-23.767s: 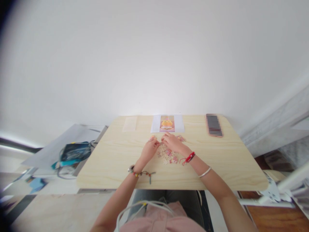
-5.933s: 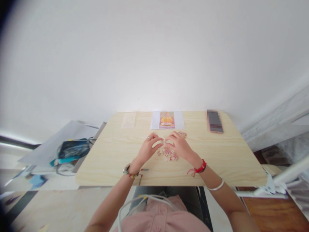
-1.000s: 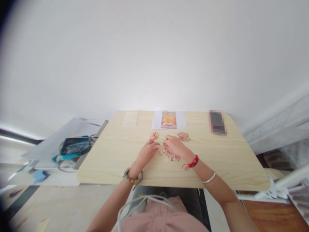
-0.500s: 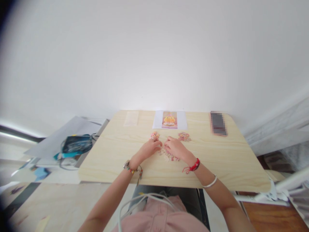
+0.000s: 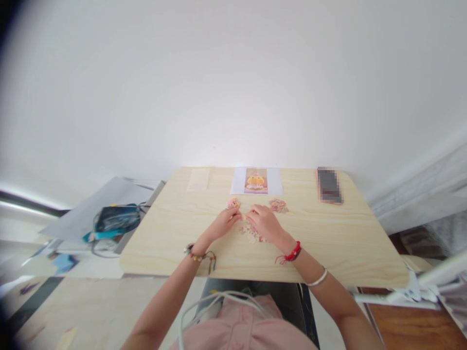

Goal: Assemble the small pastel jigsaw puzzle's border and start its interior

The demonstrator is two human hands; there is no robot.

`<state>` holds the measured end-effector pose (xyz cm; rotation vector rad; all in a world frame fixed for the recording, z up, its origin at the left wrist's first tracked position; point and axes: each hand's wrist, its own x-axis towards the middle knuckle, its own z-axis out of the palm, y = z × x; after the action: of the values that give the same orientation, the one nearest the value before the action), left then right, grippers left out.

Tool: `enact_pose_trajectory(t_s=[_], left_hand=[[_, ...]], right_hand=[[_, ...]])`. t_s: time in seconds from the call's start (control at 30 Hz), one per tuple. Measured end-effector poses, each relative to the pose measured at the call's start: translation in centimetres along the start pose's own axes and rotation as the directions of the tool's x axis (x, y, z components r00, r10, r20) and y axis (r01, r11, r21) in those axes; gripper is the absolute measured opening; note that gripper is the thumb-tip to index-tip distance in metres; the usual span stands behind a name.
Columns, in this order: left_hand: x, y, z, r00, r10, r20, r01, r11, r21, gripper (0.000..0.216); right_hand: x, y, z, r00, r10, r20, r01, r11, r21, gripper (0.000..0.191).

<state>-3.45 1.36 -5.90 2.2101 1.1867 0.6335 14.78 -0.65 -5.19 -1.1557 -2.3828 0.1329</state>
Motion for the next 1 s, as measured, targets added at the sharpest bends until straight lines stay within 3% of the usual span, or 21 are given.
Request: enact_pose_trajectory(t_s=[0.1, 0.23, 0.47, 0.7, 1.0], left_hand=[[-0.1, 0.6, -0.4, 1.000, 0.001, 0.017, 0.000, 0.999, -0.040, 0.019], [-0.4, 1.2, -0.3, 0.999, 0.022, -0.042, -0.023, 0.999, -0.030, 0.012], [-0.2, 2.6, 0.7, 0.989, 0.140, -0.042, -0.131, 0.977, 0.170, 0.013], [3.0, 5.4, 3.1, 0.986, 0.142, 0.090, -0.165, 0.918, 0.360, 0.017], [7.8, 7.0, 5.9, 0.986, 0.087, 0.141, -0.139, 0.898, 0.418, 0.025]], right_hand=[[-0.2, 0.1, -0.2, 0.999, -0.024, -0.022, 0.024, 1.000, 0.010, 0.022], [-0.7, 0.5, -0.4, 0.998, 0.001, -0.066, 0.004, 0.997, 0.077, 0.020], [-2.7, 1.5, -0.4, 0.990, 0.084, -0.114, -0.066, 0.986, 0.151, 0.018], [-5.0, 4.6, -1.7, 0.981, 0.162, -0.103, -0.149, 0.982, 0.117, 0.017], [-5.3, 9.0, -3.2, 0.960, 0.272, -0.060, -0.272, 0.962, 0.008, 0.019]])
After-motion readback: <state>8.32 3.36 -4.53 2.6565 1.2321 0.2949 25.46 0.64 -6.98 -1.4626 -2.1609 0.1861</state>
